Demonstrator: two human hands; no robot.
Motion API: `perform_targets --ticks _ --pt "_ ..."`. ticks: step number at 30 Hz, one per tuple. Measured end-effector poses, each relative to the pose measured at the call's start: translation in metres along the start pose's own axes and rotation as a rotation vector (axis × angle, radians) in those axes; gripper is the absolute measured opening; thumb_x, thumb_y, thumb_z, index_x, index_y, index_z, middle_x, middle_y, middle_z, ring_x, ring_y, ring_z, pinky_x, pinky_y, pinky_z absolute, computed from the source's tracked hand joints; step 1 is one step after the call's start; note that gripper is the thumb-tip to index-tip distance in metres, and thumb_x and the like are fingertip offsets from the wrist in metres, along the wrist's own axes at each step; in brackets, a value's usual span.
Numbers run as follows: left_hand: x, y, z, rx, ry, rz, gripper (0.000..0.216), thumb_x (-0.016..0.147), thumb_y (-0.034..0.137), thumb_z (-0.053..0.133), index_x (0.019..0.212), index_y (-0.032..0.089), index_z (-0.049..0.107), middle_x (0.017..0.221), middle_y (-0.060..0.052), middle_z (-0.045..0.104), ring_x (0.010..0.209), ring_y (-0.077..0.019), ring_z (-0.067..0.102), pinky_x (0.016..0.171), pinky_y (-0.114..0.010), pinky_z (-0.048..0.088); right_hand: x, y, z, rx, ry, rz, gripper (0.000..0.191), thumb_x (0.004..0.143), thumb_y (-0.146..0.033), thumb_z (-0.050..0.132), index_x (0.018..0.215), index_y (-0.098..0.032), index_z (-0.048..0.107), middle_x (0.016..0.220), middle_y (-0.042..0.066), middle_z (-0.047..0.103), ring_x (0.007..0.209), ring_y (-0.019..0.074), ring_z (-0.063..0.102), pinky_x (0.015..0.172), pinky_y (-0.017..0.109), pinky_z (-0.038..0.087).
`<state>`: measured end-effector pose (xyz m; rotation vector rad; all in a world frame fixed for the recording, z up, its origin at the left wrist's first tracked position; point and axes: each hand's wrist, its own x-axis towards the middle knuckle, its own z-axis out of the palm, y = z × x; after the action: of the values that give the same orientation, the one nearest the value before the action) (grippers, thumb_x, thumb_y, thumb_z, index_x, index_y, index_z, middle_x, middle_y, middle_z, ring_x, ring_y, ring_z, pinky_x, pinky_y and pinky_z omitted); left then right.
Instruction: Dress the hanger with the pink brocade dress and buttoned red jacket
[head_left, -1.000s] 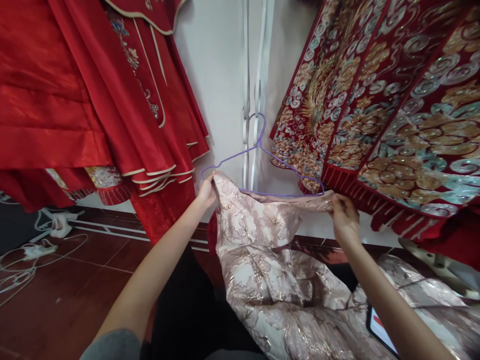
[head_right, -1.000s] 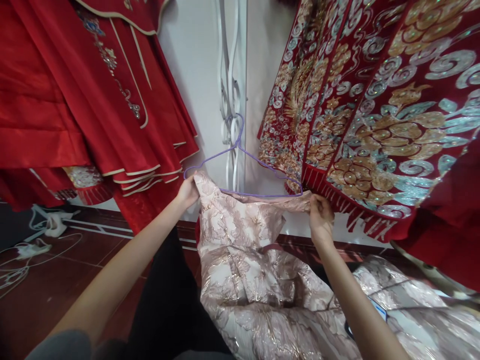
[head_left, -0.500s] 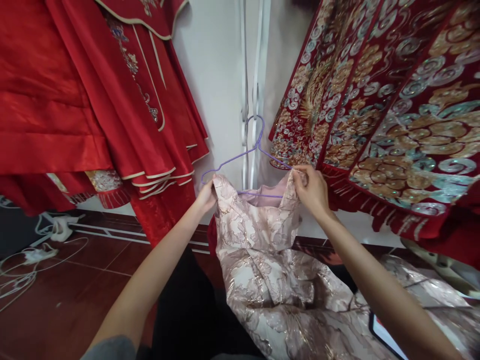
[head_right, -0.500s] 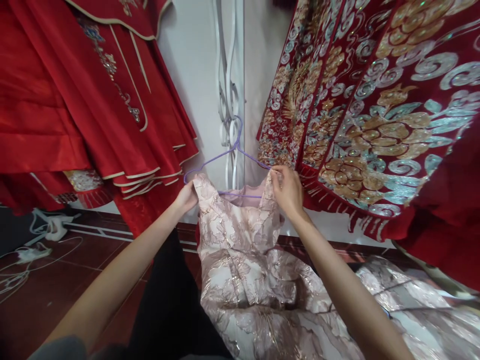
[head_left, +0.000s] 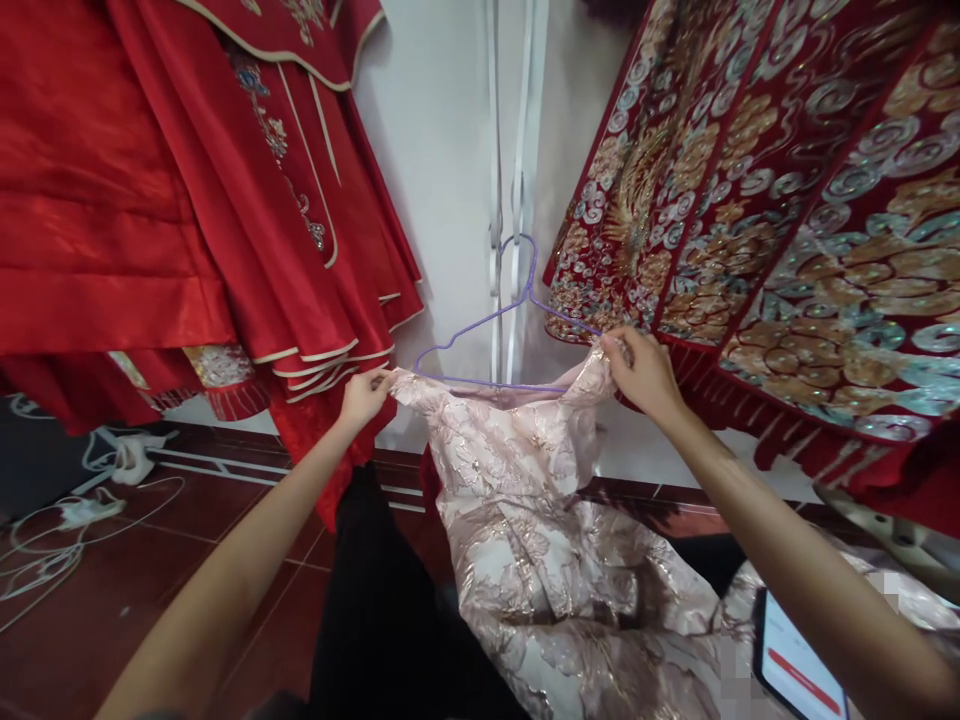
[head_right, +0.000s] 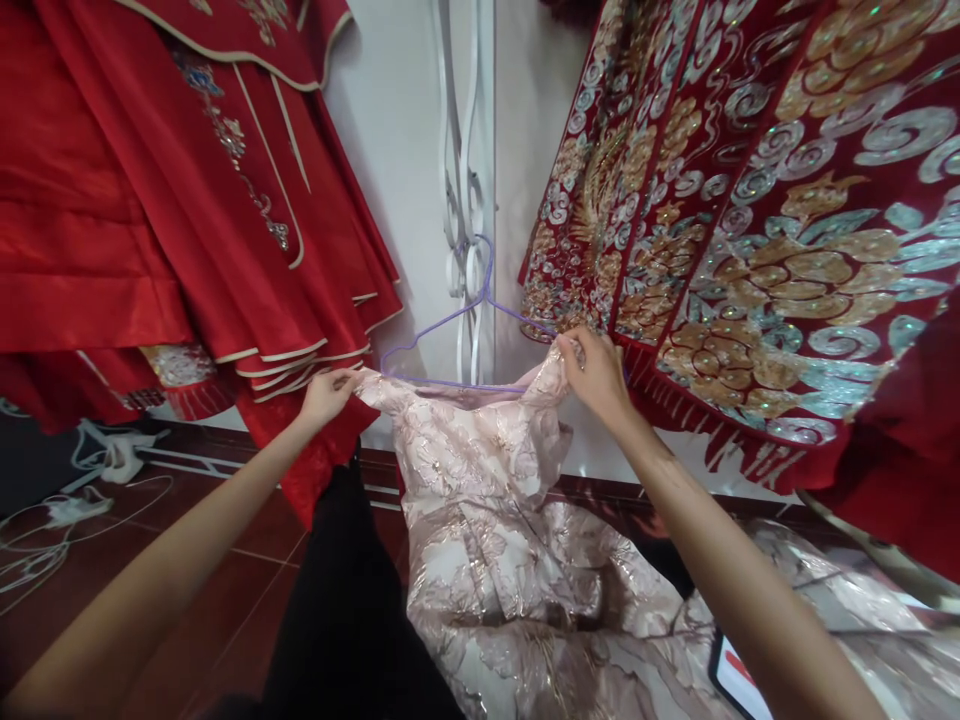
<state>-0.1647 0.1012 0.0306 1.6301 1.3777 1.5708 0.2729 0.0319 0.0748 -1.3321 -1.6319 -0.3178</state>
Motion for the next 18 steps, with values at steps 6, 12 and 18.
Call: perform_targets --ticks 6,12,18 --pt "0.001 -0.002 0.012 -0.002 0.042 0.073 0.008 0.069 0.024 0.07 0.075 0.018 0.071 0.075 -0.003 0.07 0.072 -0.0165 0.062 0.075 -0.023 0.045 0.0 0.002 -0.001 -0.032 0.009 -0.004 0.025 0.09 -0.039 0.043 0.091 -0.022 0.061 0.093 0.008 0.069 0.083 0.0267 0.056 0.078 0.039 0.039" --pt "-0.012 0.001 0.007 -0.025 0.058 0.064 0.008 0.073 0.025 0.067 0.075 0.018 0.07 0.075 -0.002 0.068 0.07 -0.0149 0.059 0.073 -0.021 0.043 0.0 0.005 0.001 -0.037 0.012 -0.008 0.026 0.091 -0.041 0.043 0.091 -0.022 0.061 0.093 0.008 0.068 0.082 0.0263 0.055 0.077 0.039 0.038" --pt "-0.01 0.003 0.005 -0.043 0.076 0.046 0.01 0.072 0.027 0.069 0.075 0.018 0.07 0.076 -0.003 0.069 0.072 -0.0166 0.06 0.074 -0.023 0.044 0.001 0.004 0.002 -0.024 0.01 -0.008 0.028 0.09 -0.042 0.042 0.089 -0.022 0.061 0.087 0.008 0.068 0.078 0.0256 0.055 0.074 0.038 0.039"
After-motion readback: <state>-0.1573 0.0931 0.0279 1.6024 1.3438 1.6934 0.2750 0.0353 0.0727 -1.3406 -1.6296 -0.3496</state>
